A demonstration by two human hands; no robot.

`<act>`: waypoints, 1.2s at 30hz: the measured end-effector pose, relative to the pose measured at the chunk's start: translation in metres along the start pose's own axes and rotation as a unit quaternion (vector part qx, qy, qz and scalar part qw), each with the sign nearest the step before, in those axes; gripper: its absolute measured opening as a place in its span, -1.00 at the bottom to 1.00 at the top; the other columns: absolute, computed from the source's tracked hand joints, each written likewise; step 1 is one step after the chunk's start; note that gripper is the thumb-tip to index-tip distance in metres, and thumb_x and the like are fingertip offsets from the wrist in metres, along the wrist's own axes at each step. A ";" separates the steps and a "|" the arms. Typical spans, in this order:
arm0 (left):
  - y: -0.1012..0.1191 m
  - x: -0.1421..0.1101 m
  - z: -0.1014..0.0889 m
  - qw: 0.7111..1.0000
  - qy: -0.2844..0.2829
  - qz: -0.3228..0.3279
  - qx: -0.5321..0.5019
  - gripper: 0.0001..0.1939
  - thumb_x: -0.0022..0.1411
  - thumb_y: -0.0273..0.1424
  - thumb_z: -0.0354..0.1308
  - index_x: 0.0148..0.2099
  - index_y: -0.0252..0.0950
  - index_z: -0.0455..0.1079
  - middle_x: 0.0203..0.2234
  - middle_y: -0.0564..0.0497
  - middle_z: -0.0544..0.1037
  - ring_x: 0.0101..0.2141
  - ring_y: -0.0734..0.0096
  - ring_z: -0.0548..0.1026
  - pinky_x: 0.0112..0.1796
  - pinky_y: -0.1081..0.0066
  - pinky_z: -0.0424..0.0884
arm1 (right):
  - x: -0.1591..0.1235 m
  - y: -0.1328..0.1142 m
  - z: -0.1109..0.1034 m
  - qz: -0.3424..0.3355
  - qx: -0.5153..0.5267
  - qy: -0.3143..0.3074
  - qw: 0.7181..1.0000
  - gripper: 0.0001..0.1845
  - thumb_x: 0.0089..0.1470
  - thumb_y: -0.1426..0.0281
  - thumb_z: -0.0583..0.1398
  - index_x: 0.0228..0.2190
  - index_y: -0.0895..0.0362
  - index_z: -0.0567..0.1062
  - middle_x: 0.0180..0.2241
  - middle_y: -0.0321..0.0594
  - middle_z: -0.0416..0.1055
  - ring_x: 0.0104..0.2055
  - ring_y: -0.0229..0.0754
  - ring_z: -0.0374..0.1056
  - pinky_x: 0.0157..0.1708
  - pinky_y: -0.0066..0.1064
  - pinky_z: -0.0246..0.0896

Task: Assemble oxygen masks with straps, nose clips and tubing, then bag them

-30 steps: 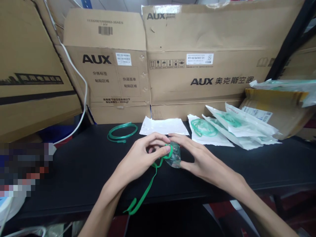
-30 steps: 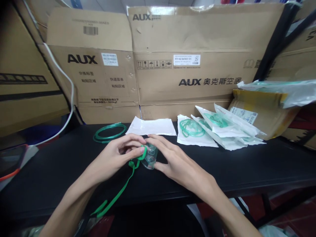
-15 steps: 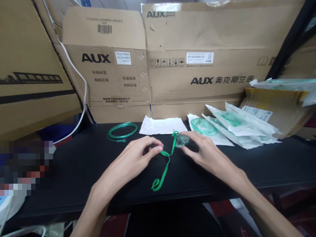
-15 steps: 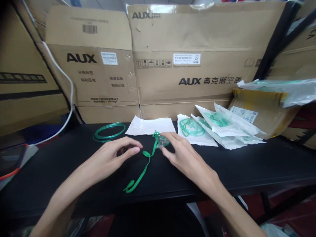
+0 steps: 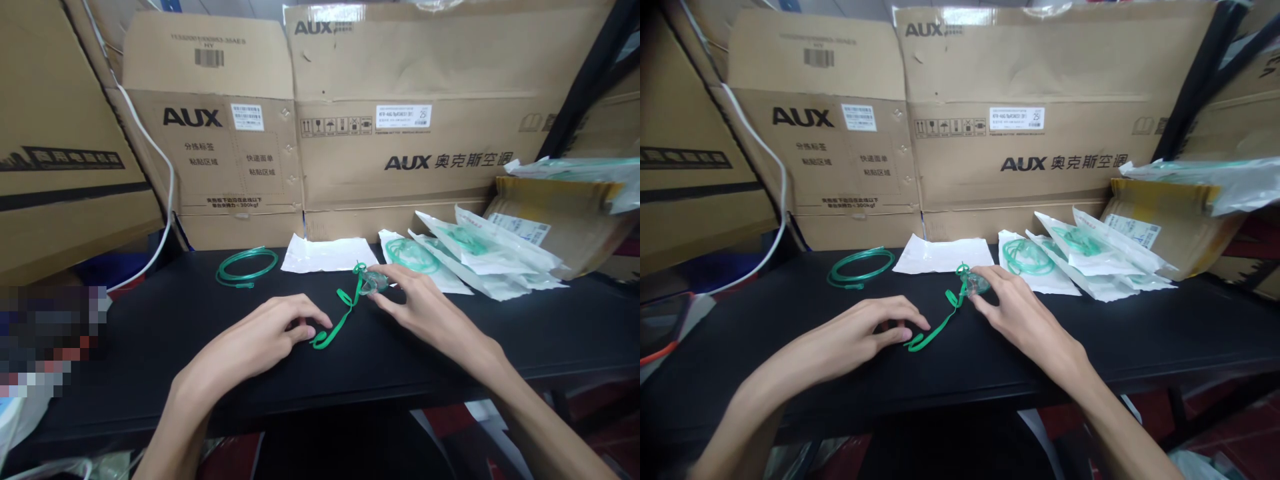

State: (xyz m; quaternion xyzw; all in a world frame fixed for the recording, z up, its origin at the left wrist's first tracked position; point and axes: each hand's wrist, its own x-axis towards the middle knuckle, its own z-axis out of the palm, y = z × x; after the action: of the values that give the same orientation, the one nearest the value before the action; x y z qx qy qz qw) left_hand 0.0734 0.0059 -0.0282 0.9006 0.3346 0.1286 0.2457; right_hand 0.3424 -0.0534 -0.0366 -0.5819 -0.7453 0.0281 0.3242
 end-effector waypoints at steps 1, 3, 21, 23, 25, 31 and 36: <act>0.001 0.001 0.001 1.000 -0.007 -0.001 -0.005 -0.76 0.38 -0.37 0.08 -0.03 0.00 0.53 -0.08 0.12 0.55 -0.06 0.34 0.48 -0.07 0.40 0.30 | 0.000 0.000 0.000 0.000 0.000 0.000 1.000 -0.61 0.27 0.27 0.17 0.12 -0.07 0.37 0.13 -0.24 0.43 0.14 0.00 0.36 0.12 -0.10 0.24; 0.004 0.004 0.002 1.000 -0.013 -0.004 -0.011 -0.81 0.35 -0.35 0.13 -0.07 -0.03 0.55 -0.12 0.11 0.56 -0.12 0.36 0.49 -0.12 0.42 0.32 | 0.000 0.000 0.001 -0.002 0.001 0.001 1.000 -0.61 0.27 0.28 0.17 0.11 -0.05 0.38 0.12 -0.21 0.43 0.14 0.01 0.36 0.12 -0.10 0.23; 0.031 0.009 0.000 0.986 0.147 -0.020 -0.080 -0.81 0.33 -0.13 0.18 -0.15 0.01 0.59 -0.33 0.23 0.64 -0.34 0.43 0.50 -0.28 0.46 0.29 | 0.006 -0.013 -0.003 0.104 0.347 -0.098 0.927 -0.66 0.19 0.13 0.23 -0.15 0.12 0.44 -0.48 -0.31 0.52 -0.45 -0.19 0.46 -0.43 -0.37 0.18; 0.031 0.009 0.001 0.984 0.157 -0.021 -0.083 -0.80 0.32 -0.11 0.18 -0.16 -0.01 0.59 -0.34 0.21 0.64 -0.36 0.42 0.48 -0.31 0.45 0.29 | 0.006 -0.014 0.000 0.107 0.378 -0.098 0.914 -0.63 0.18 0.11 0.23 -0.11 0.10 0.40 -0.51 -0.36 0.50 -0.52 -0.23 0.43 -0.48 -0.39 0.13; 0.032 0.010 0.001 0.984 0.164 -0.017 -0.073 -0.78 0.32 -0.11 0.18 -0.17 -0.03 0.59 -0.36 0.19 0.63 -0.40 0.41 0.43 -0.35 0.43 0.27 | 0.005 -0.015 0.000 0.102 0.394 -0.104 0.908 -0.64 0.18 0.12 0.24 -0.12 0.08 0.39 -0.53 -0.38 0.49 -0.55 -0.24 0.40 -0.49 -0.39 0.12; 0.032 0.013 0.002 0.982 0.179 0.003 -0.064 -0.77 0.33 -0.14 0.17 -0.11 -0.03 0.60 -0.38 0.14 0.59 -0.43 0.41 0.35 -0.39 0.42 0.23 | 0.003 -0.022 -0.007 0.103 0.383 -0.121 0.910 -0.67 0.17 0.10 0.24 -0.16 0.06 0.42 -0.55 -0.38 0.48 -0.53 -0.20 0.41 -0.47 -0.37 0.13; 0.031 0.013 0.001 0.982 0.169 0.001 -0.086 -0.74 0.32 -0.10 0.17 -0.13 -0.07 0.61 -0.37 0.11 0.58 -0.41 0.39 0.37 -0.37 0.41 0.24 | 0.003 -0.023 -0.009 0.104 0.381 -0.118 0.911 -0.67 0.16 0.09 0.25 -0.19 0.06 0.41 -0.57 -0.40 0.45 -0.53 -0.20 0.40 -0.46 -0.36 0.13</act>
State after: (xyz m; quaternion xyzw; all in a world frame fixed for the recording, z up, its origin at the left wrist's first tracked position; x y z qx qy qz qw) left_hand 0.1003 -0.0068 -0.0119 0.8419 0.3581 0.3074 0.2617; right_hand 0.3275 -0.0608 -0.0184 -0.4806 -0.6462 0.4117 0.4265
